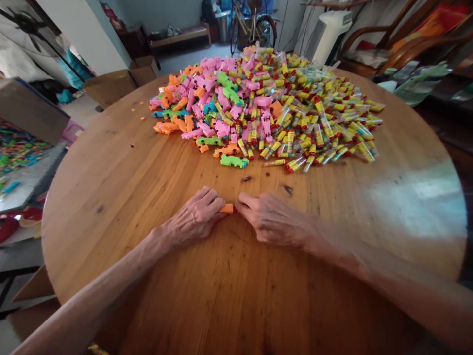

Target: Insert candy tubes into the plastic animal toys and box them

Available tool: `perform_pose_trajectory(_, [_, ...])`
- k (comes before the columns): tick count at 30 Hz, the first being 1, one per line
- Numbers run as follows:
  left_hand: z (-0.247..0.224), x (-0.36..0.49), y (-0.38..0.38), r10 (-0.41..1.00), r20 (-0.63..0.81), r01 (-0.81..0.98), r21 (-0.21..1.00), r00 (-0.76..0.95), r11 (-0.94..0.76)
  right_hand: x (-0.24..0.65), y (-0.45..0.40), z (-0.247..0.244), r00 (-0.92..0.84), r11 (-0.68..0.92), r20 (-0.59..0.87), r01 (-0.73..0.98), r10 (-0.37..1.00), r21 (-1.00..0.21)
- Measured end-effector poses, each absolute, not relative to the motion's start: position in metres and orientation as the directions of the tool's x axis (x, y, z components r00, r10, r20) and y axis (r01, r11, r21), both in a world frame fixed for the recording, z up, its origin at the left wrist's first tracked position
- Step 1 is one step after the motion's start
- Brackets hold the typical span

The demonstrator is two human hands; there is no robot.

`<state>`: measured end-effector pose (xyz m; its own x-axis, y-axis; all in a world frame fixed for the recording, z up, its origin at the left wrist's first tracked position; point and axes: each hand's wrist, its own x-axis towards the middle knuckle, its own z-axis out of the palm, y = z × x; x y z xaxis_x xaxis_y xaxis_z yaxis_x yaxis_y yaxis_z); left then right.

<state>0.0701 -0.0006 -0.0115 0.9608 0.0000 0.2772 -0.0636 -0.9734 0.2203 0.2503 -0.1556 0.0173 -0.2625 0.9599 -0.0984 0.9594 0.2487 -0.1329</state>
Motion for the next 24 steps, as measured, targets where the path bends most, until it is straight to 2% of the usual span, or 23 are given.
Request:
perform_pose_trajectory(4, [-0.009,0.071,0.002,-0.022,0.262,-0.085,0.231,0.965,-0.969,0.250,-0.159,0.015,-0.268,0.260,-0.093,0.961,0.959,-0.095])
perform_pose_trajectory(7, [-0.008,0.072,0.004,-0.031,0.256,-0.095,0.241,0.966,-0.966,0.248,-0.162,0.011,-0.315,0.316,-0.079,0.949,0.946,-0.003])
perform_pose_trajectory(11, [-0.008,0.072,0.005,-0.039,0.251,-0.100,0.236,0.967,-0.966,0.246,-0.166,0.003,-0.352,0.348,0.014,0.928,0.936,0.131])
perform_pose_trajectory(16, [-0.011,0.070,0.001,-0.027,0.257,-0.083,0.209,0.966,-0.974,0.245,-0.160,0.009,-0.425,0.419,-0.004,0.889,0.905,0.183])
perform_pose_trajectory(20, [-0.014,0.068,-0.001,0.002,0.275,-0.055,0.198,0.961,-0.979,0.243,-0.155,0.017,-0.410,0.415,-0.067,0.902,0.910,0.119])
perform_pose_trajectory(24, [-0.016,0.066,0.000,0.024,0.287,-0.030,0.182,0.958,-0.983,0.236,-0.159,0.008,-0.321,0.321,-0.030,0.947,0.947,0.015])
